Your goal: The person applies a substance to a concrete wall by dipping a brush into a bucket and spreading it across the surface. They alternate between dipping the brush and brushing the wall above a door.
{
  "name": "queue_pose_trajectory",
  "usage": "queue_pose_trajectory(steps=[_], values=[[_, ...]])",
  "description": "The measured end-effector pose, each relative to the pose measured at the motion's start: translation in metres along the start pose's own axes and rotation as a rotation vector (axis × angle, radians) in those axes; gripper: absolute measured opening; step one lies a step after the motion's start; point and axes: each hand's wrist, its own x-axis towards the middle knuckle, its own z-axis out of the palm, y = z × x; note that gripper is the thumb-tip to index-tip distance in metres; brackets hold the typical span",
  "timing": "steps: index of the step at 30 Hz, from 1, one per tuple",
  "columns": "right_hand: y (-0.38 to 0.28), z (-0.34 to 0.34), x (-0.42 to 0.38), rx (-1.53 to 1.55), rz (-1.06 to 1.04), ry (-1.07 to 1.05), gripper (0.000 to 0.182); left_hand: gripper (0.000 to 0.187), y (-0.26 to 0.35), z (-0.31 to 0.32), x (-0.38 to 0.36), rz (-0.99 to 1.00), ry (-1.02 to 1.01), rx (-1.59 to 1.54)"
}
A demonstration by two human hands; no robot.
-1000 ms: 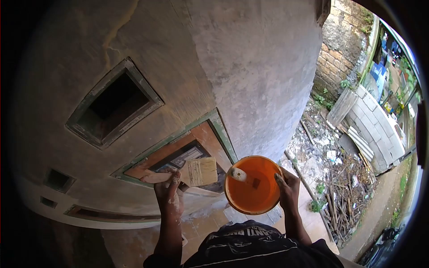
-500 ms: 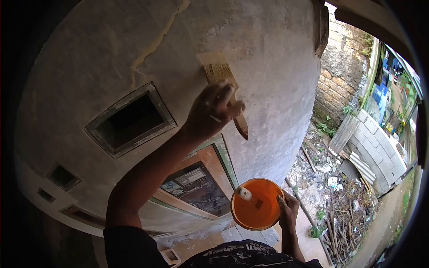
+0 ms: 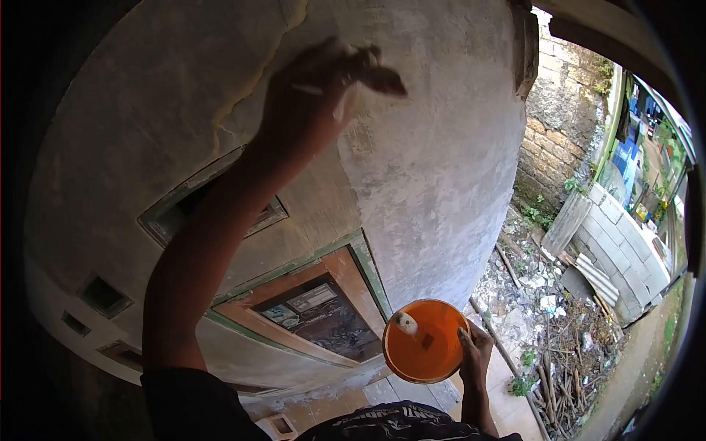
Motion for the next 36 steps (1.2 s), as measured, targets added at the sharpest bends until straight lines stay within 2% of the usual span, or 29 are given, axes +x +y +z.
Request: queue_pose_trajectory(steps=[1,3,5,6,8,9,10,11,12,14,17,18,19,20,21,22,23,25,27,29,31,34,36], values=[[0.002,0.0,0.0,0.001,0.002,-0.003,0.03,0.031,0.023,0.006,-0.018,-0.032,-0.092,0.012],[0.001,0.0,-0.002,0.002,0.01,-0.017,0.03,0.019,0.064,0.027,-0.064,-0.074,-0.232,-0.112],[0.001,0.0,0.0,0.002,0.008,-0.024,0.03,0.034,0.1,0.036,-0.095,-0.118,-0.346,-0.36],[0.002,0.001,0.0,0.004,0.013,-0.016,0.03,0.034,0.098,0.036,-0.092,-0.114,-0.339,-0.359],[0.0,0.002,0.0,0.013,0.008,-0.017,0.029,0.038,0.094,0.033,-0.091,-0.167,-0.499,-0.307],[-0.001,0.001,0.0,0.007,0.008,-0.02,0.029,0.039,0.072,0.038,-0.084,-0.224,-0.407,-0.386],[-0.002,0.001,0.0,-0.004,0.01,-0.02,0.029,0.039,0.049,0.037,-0.069,-0.135,-0.176,-0.404],[-0.002,0.002,0.001,-0.013,0.01,-0.021,0.029,0.037,0.027,0.03,-0.048,-0.084,-0.039,-0.371],[-0.003,0.002,0.002,-0.015,0.007,-0.026,0.029,0.035,0.015,0.011,-0.024,-0.131,-0.081,-0.209],[-0.002,0.003,0.002,-0.034,-0.007,0.01,0.029,0.027,0.004,-0.017,0.011,-0.092,0.018,0.016],[0.0,0.002,0.005,-0.029,-0.005,-0.002,0.029,0.03,-0.001,-0.002,0.001,0.0,0.09,-0.035],[0.0,0.003,0.005,-0.03,-0.006,-0.006,0.029,0.019,0.015,0.012,-0.02,-0.013,0.001,0.048],[-0.001,0.003,0.004,-0.015,0.001,-0.018,0.029,0.012,0.035,0.021,-0.043,-0.016,-0.079,-0.091],[-0.001,0.003,0.004,0.002,0.008,-0.029,0.029,0.007,0.062,0.026,-0.068,-0.008,-0.208,-0.045],[-0.001,0.003,0.003,0.002,0.006,-0.032,0.029,0.007,0.087,0.033,-0.089,0.017,-0.279,-0.082],[0.0,0.003,0.003,0.0,0.012,-0.026,0.029,0.009,0.109,0.03,-0.108,-0.027,-0.402,-0.192],[0.0,0.003,0.002,-0.002,0.017,-0.016,0.029,0.01,0.118,0.034,-0.12,-0.113,-0.433,-0.365],[0.002,0.001,0.002,-0.005,0.023,-0.005,0.029,0.023,0.111,0.031,-0.115,-0.087,-0.495,-0.272],[0.003,0.0,0.003,-0.009,0.035,-0.005,0.029,0.033,0.074,0.032,-0.091,-0.228,-0.416,-0.332],[0.004,-0.001,0.004,-0.019,0.016,-0.015,0.028,0.038,0.039,0.021,-0.037,-0.209,-0.155,-0.34],[0.004,0.0,0.004,-0.027,0.01,-0.005,0.028,0.034,0.012,0.01,0.006,-0.023,0.113,-0.045],[0.0,0.002,0.002,-0.038,-0.002,0.008,0.028,0.028,0.003,0.036,0.016,0.012,0.103,-0.11],[0.0,0.002,0.001,-0.042,-0.006,0.008,0.028,0.016,0.038,0.057,-0.009,-0.035,-0.114,-0.081]])
